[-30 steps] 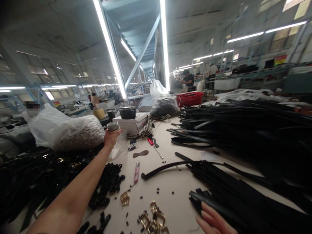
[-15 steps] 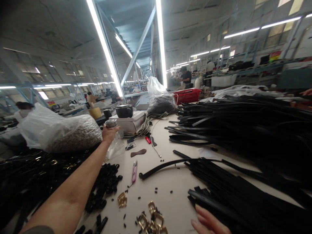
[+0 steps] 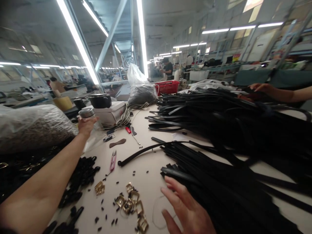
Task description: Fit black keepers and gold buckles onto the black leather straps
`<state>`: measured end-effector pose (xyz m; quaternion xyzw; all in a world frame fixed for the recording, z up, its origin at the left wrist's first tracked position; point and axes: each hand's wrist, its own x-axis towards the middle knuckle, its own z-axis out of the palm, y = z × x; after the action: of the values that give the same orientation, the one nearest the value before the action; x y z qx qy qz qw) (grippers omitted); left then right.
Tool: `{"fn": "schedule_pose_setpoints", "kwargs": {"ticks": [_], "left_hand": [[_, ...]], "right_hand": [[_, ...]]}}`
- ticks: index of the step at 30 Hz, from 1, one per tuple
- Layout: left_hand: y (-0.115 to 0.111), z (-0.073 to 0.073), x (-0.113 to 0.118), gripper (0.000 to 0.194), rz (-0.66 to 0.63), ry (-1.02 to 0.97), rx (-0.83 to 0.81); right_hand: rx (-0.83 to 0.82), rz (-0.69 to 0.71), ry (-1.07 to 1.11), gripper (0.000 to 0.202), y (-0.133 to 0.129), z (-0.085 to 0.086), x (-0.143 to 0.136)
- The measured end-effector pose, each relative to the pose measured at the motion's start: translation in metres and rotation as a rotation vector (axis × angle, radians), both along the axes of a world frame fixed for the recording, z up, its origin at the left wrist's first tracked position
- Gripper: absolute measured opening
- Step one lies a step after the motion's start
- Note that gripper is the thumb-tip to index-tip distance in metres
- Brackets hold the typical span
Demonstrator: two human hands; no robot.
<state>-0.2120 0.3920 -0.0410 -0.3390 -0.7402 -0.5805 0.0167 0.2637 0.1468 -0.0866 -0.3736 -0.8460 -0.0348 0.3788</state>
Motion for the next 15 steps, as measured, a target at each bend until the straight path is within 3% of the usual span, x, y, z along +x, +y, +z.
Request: {"fn": "schedule_pose_setpoints", "kwargs": {"ticks": [10, 15], "left_hand": [[-0.01, 0.008, -0.001, 0.084, -0.026, -0.035, -0.039], [-0.044, 0.023, -0.005, 0.091, -0.036, -0.034, -0.03]], "right_hand": [[-0.096, 0.024, 0.063, 0.036, -0.005, 0.001, -0.003], [-0.114, 0.043, 0.103, 0.034, -0.004, 0.004, -0.004]]}}
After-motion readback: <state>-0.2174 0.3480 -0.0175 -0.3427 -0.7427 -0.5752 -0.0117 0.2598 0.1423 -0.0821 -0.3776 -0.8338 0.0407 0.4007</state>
